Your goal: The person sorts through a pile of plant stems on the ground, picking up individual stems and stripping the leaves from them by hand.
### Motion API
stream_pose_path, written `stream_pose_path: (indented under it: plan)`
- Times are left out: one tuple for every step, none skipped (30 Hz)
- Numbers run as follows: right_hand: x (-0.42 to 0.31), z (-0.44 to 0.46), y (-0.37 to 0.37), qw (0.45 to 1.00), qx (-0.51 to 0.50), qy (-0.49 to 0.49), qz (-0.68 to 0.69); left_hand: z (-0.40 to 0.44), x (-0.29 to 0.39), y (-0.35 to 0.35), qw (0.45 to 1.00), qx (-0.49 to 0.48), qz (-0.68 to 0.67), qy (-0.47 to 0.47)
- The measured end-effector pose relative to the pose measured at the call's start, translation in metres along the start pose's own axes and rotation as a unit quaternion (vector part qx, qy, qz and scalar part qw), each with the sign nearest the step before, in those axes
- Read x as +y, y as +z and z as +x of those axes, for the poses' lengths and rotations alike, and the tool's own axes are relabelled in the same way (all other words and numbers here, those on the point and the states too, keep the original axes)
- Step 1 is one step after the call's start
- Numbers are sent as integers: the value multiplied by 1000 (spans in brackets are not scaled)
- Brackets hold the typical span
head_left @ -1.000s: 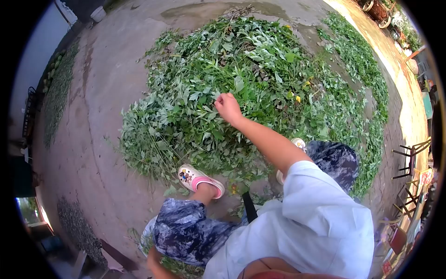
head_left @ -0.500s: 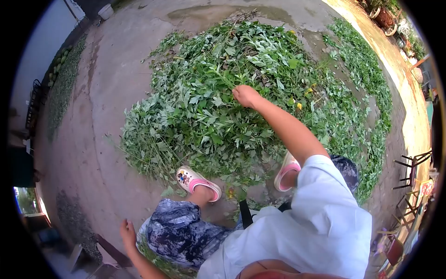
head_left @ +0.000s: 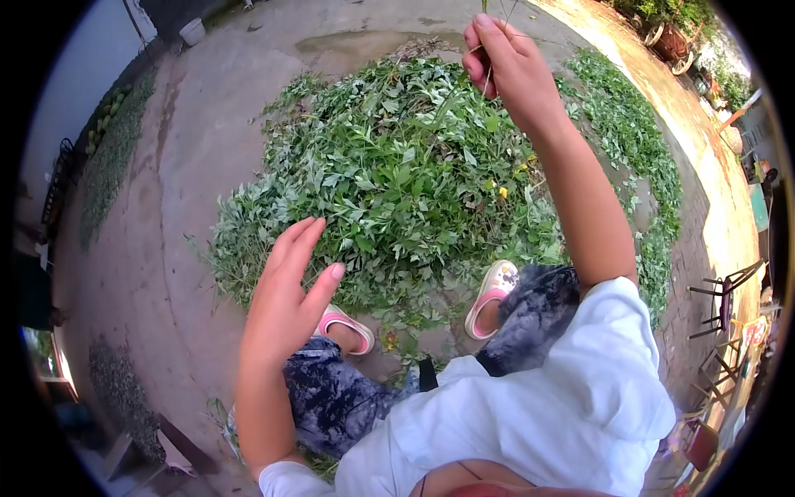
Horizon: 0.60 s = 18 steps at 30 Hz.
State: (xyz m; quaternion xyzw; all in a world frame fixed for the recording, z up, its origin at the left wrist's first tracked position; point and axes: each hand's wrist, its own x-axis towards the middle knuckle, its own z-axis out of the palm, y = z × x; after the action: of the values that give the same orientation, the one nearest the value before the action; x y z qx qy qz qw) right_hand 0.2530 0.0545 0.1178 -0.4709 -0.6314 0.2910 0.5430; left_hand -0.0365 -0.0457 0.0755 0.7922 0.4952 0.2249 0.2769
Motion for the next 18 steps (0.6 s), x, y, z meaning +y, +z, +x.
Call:
stream_pose_path:
  plan:
    - [-5,-2,-1,996,-5,47,80,6,-1,13,1000,6,-14,19]
    - [2,0,2,983,-32,90,159,13,0,25,1000,5,-13,21]
    - [2,-4,8,983,-30,91,158,20,2,37,999,23,-17,36]
    - [0,-9,17,964,-63,148,213,28,3,46,998,40,-23,51]
    - [-1,-15,25,937,-95,205,266,35,1,53,998,6,-47,49]
    - [0,-21,35,912,-139,230,311,38,0,67,992,27,-109,52]
    - [3,-26,45,881,-183,255,355,40,-1,80,982,49,-172,54]
    - [7,-30,55,863,-218,263,372,43,-10,85,982,47,-174,55]
    - [16,-32,63,843,-252,271,390,47,-21,86,956,-37,-291,-10]
    - [32,-29,68,839,-276,238,403,50,-28,86,906,-120,-400,-75]
    - [48,-25,71,839,-274,241,403,50,-32,85,904,-122,-402,-76]
    - [65,-19,73,856,-207,259,398,49,-35,84,883,-66,-444,-135]
    - [88,-14,75,868,-138,275,390,48,-37,83,855,-9,-482,-193]
    - [132,-9,72,895,-94,302,313,48,-43,78,844,-1,-493,-211]
    - [181,-9,67,924,-75,334,171,48,-50,70,834,7,-502,-228]
    - [231,-11,60,932,-54,359,25,49,-55,63,829,22,-506,-239]
    - [280,-18,51,906,-63,418,-30,49,-59,56,823,43,-511,-245]
    - [333,-35,45,895,-48,440,-60,49,-66,53,820,54,-514,-246]
